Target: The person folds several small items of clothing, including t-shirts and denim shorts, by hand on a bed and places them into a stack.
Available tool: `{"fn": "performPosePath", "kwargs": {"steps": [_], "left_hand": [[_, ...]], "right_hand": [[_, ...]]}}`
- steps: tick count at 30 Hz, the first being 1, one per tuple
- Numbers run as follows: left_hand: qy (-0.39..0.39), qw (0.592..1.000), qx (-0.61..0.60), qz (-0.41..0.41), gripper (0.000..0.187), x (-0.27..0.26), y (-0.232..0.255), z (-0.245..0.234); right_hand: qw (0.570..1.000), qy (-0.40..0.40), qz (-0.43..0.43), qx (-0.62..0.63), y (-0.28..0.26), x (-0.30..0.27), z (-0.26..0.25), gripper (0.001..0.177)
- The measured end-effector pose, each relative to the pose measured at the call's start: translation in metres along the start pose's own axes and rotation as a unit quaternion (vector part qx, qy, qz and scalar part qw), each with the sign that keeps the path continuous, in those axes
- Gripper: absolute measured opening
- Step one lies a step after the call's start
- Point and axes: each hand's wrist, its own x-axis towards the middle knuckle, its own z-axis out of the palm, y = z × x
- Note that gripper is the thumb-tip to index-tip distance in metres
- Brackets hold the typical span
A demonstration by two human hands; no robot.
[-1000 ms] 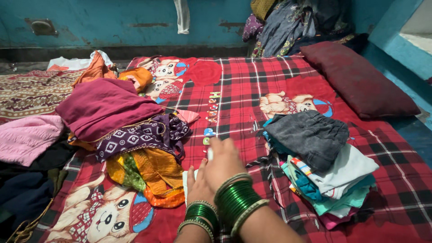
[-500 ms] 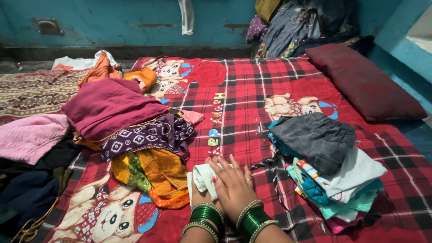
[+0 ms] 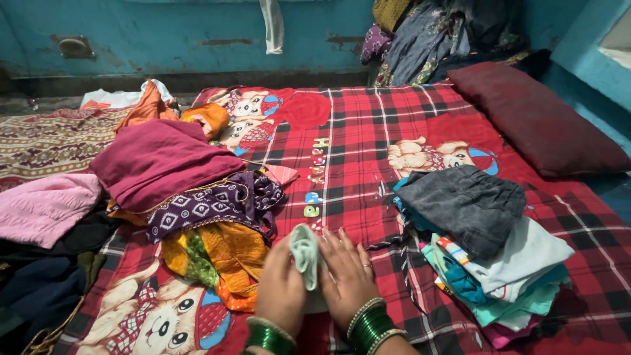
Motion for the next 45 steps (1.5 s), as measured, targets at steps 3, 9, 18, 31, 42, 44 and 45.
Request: {"fn": "performPosePath", "kwargs": {"steps": [3, 9, 18, 31, 42, 44, 45], "left_hand": [[0.075, 0.988, -0.08, -0.105, 0.043, 0.001, 0.012, -0.012], [0.07, 0.98, 0.169, -0.079, 0.05, 0.002, -0.004, -0.007], [0.055, 0.917, 0.391, 0.058, 0.065, -0.021, -0.031, 0.012], [0.043, 0.933, 0.356, 0.016, 0.057, -0.022, -0.013, 0.008], [0.052, 0.949, 0.311, 0.023, 0.06, -0.021, -0.021, 0.006], [0.059, 0.957, 0.283, 0.025, 0.063, -0.02, -0.023, 0.003], [0.061, 0.962, 0.266, 0.029, 0.065, -0.02, -0.024, 0.002]], "right_hand": [[0.997, -0.027, -0.028, -0.068, -0.009, -0.001, -0.002, 0.058], [0.988, -0.049, -0.062, -0.136, -0.007, 0.0, 0.006, 0.052], [0.976, -0.039, -0.072, -0.2, -0.003, 0.0, 0.02, 0.06], [0.949, 0.122, 0.248, -0.154, -0.002, -0.003, 0.017, 0.05], [0.937, 0.133, 0.271, 0.173, -0.029, 0.004, 0.009, 0.036], [0.91, 0.142, 0.318, 0.226, -0.034, 0.007, 0.009, 0.035], [0.909, 0.147, 0.303, 0.247, -0.034, 0.009, 0.007, 0.033]]}}
